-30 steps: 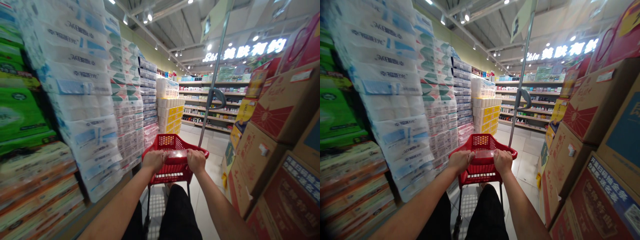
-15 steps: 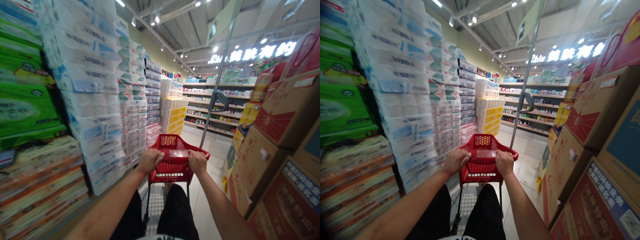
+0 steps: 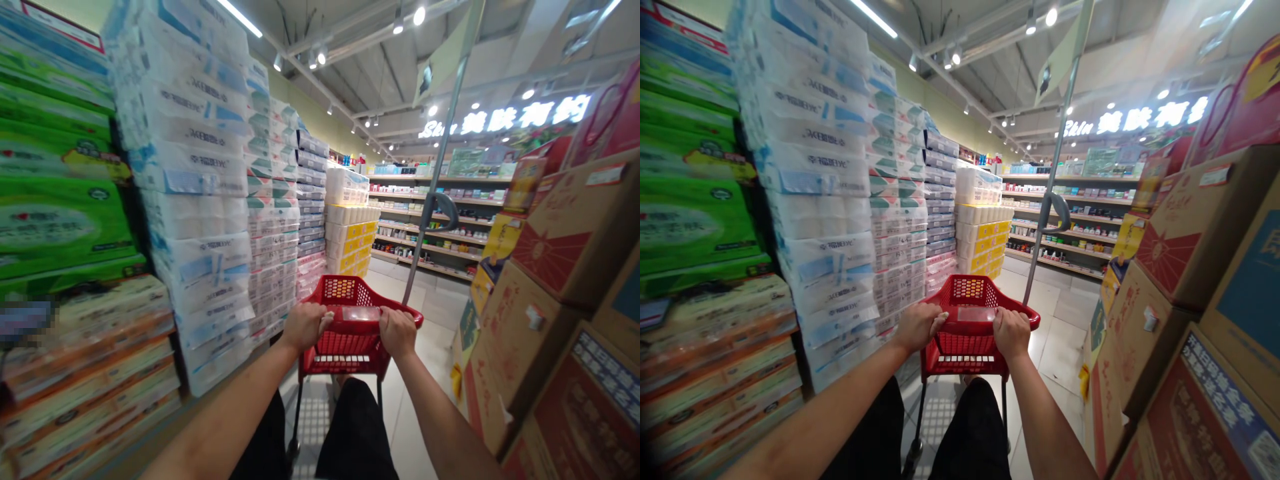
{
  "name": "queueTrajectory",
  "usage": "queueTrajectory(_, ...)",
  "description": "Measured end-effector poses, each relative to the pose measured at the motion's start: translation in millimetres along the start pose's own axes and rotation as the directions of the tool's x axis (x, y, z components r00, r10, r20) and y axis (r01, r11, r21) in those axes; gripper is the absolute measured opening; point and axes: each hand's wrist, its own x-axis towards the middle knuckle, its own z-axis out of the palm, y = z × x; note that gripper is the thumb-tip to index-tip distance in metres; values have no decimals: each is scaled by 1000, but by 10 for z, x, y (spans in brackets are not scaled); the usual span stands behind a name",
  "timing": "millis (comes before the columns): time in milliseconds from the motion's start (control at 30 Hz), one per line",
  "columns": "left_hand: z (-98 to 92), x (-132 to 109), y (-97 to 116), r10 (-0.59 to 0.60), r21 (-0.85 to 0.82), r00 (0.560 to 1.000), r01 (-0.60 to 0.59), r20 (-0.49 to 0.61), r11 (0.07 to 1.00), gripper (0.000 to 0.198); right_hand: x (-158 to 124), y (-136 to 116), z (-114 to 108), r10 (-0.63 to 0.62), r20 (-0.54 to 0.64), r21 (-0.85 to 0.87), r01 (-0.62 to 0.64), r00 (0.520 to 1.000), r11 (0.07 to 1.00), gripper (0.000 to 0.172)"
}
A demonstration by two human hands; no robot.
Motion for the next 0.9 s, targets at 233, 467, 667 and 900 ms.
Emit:
queueTrajectory(233,-107,218,-35,-29,-43,951,44,308,998,70,-2,-24,-4,5,-17,0,-5,1000,1000,37)
queueTrajectory(467,72,-50,38,-2,11,999,2,-52,1000,58,-6,-27,-14,8,-15,-8,-9,1000,1000,37)
queueTrajectory(667,3,80,51,-38,-3,996,39,85,999,66,-10,-28,-24,15,-5,-14,-15,1000,1000,37)
queueTrajectory(900,-26,83,22,-5,4,992,4,124,1000,62,-18,-56,-11,22,-8,-10,-22,1000,1000,37)
